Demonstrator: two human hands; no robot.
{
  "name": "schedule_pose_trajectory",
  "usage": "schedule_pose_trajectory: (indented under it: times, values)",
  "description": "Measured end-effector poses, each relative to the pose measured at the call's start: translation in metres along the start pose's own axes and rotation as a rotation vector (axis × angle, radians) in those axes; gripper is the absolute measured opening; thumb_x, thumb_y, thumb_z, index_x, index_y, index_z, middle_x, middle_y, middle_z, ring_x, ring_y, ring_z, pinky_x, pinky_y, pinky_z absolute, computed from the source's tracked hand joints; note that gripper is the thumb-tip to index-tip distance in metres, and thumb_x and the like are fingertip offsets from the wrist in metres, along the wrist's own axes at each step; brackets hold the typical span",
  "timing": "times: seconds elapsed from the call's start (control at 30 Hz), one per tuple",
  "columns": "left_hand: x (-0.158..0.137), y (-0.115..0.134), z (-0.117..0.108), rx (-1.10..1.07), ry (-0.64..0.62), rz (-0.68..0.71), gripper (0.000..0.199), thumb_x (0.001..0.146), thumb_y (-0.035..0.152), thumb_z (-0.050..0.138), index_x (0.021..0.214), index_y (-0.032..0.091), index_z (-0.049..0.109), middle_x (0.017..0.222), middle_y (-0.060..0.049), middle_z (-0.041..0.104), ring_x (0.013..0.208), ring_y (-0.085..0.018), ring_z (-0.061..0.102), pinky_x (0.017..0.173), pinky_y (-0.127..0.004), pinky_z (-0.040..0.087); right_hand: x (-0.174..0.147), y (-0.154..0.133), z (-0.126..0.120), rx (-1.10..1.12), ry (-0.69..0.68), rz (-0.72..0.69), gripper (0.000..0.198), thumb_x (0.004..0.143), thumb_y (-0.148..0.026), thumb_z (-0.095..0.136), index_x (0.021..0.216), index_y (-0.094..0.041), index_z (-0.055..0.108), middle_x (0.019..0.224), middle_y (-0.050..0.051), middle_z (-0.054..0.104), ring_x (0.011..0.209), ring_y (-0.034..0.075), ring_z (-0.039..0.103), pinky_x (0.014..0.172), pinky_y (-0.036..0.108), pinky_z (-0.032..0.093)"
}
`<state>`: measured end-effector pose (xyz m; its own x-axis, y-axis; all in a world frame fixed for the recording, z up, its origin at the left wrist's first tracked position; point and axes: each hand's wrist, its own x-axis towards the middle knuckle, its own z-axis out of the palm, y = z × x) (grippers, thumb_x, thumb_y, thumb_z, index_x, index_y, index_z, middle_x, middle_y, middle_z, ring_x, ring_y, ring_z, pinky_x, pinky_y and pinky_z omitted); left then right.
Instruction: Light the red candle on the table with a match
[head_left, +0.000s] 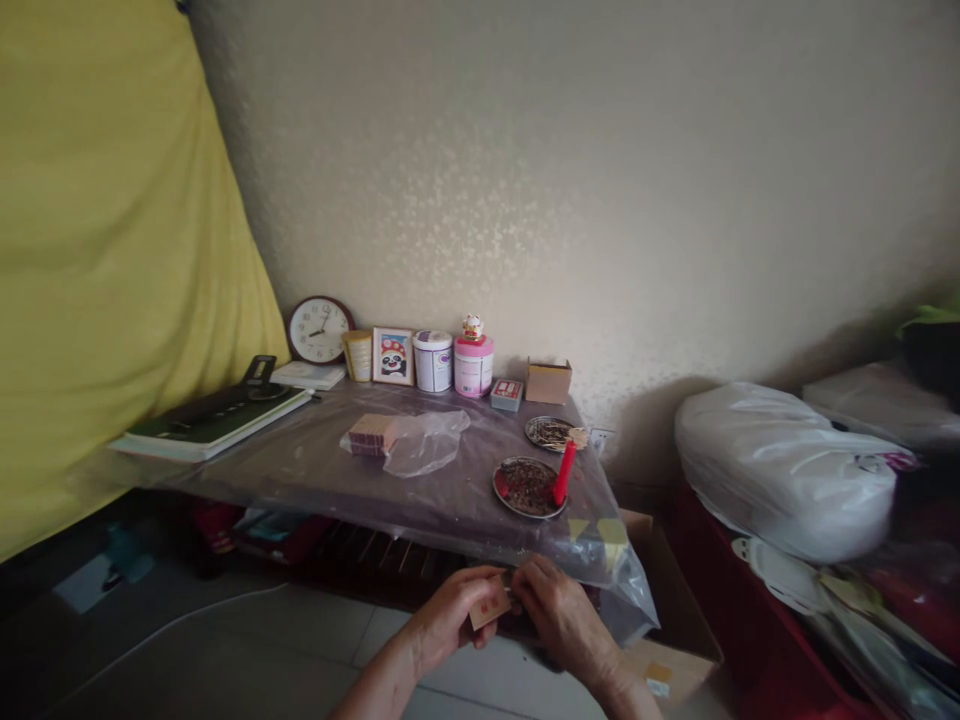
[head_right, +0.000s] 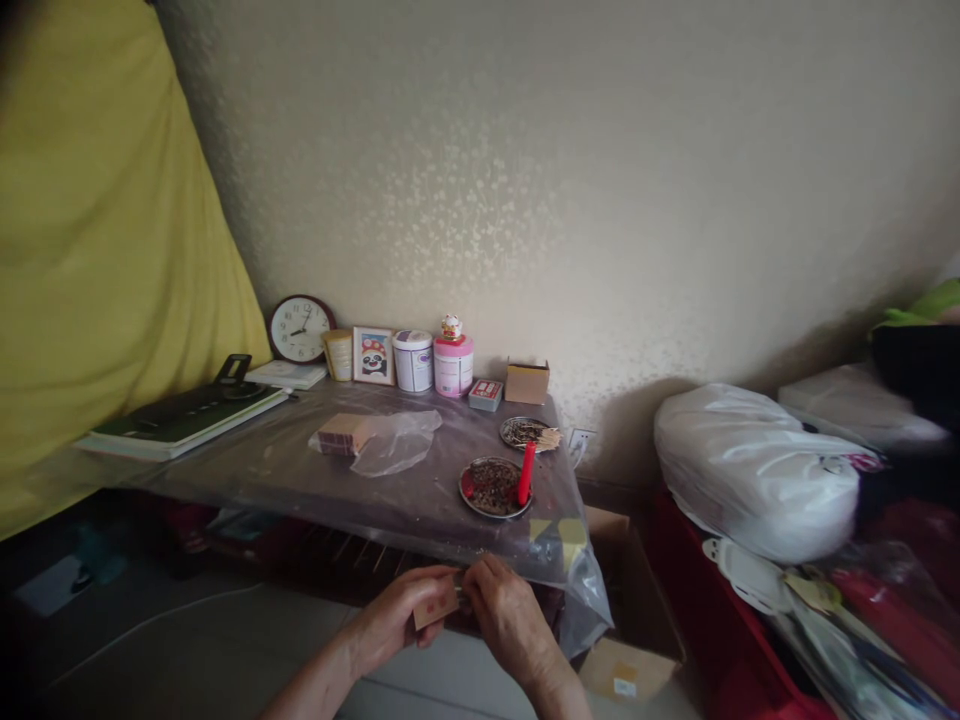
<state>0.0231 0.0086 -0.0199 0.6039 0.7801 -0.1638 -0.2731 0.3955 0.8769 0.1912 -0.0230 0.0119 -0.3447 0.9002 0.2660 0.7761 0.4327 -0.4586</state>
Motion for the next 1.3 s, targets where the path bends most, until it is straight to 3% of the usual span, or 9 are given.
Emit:
schedule_pose_trajectory:
  times: [0.27, 0.6, 0.77, 0.87, 0.97, 1.17, 1.3]
  values:
    - [0.003, 0.001, 0.000, -0.010, 0.036, 0.020, 0.020, 0.075, 0.031, 0.055, 0.082, 0.013, 0.063, 0.058, 0.002, 0.057, 0.038, -0.006, 0.043, 0.036, -0.021, 0.025, 0.000, 0.003, 0.001, 0.050, 0.028, 0.014, 0.015, 0.088, -0.014, 0.044, 0.077, -0.020, 0.052, 0.077, 0.000, 0.060, 0.071, 0.014, 0.057, 0.066, 0.022, 0.042]
    - [0.000, 0.005, 0.005, -0.036, 0.028, 0.053, 0.021, 0.074, 0.031, 0.056, 0.083, 0.013, 0.063, 0.058, 0.002, 0.054, 0.040, -0.007, 0.045, 0.038, -0.021, 0.028, 0.005, 0.004, -0.002, 0.281, 0.082, 0.092, 0.016, 0.082, -0.012, 0.047, 0.083, -0.018, 0.062, 0.079, 0.002, 0.062, 0.074, 0.014, 0.060, 0.070, 0.023, 0.045]
    - [-0.001, 0.005, 0.006, -0.035, 0.036, 0.050, 0.032, 0.073, 0.031, 0.056, 0.099, 0.013, 0.061, 0.062, 0.001, 0.056, 0.042, -0.008, 0.047, 0.039, -0.023, 0.028, 0.005, 0.005, -0.002, 0.253, 0.099, 0.102, 0.016, 0.083, -0.014, 0.047, 0.080, -0.018, 0.062, 0.079, 0.002, 0.061, 0.073, 0.015, 0.060, 0.069, 0.025, 0.045]
    - [-0.002, 0.007, 0.006, -0.043, 0.058, 0.048, 0.047, 0.071, 0.030, 0.056, 0.115, 0.013, 0.054, 0.063, 0.000, 0.059, 0.041, -0.009, 0.047, 0.039, -0.024, 0.028, 0.004, 0.008, -0.003, 0.250, 0.121, 0.086, 0.016, 0.084, -0.015, 0.046, 0.082, -0.018, 0.061, 0.080, 0.002, 0.060, 0.075, 0.015, 0.059, 0.070, 0.025, 0.046]
    - [-0.002, 0.008, 0.005, -0.045, 0.075, 0.063, 0.053, 0.070, 0.030, 0.056, 0.119, 0.012, 0.051, 0.065, -0.001, 0.060, 0.042, -0.010, 0.048, 0.040, -0.024, 0.029, 0.003, 0.008, -0.005, 0.226, 0.150, 0.076, 0.016, 0.083, -0.013, 0.045, 0.084, -0.018, 0.061, 0.082, 0.002, 0.059, 0.076, 0.015, 0.059, 0.071, 0.026, 0.046]
    - [-0.001, 0.005, 0.006, 0.060, 0.111, 0.062, 0.051, 0.074, 0.036, 0.056, 0.120, 0.014, 0.050, 0.062, 0.001, 0.060, 0.044, -0.010, 0.050, 0.043, -0.024, 0.030, 0.002, -0.001, -0.008, 0.127, 0.186, 0.013, 0.017, 0.082, -0.011, 0.045, 0.081, -0.019, 0.060, 0.084, 0.003, 0.058, 0.077, 0.016, 0.059, 0.072, 0.027, 0.047]
    - [-0.002, 0.005, 0.009, 0.083, 0.079, 0.057, 0.045, 0.076, 0.037, 0.055, 0.115, 0.015, 0.054, 0.057, 0.004, 0.056, 0.043, -0.010, 0.049, 0.042, -0.023, 0.031, 0.001, -0.006, -0.007, 0.227, 0.166, -0.038, 0.016, 0.086, -0.014, 0.045, 0.083, -0.020, 0.060, 0.085, 0.003, 0.059, 0.078, 0.015, 0.059, 0.072, 0.026, 0.047]
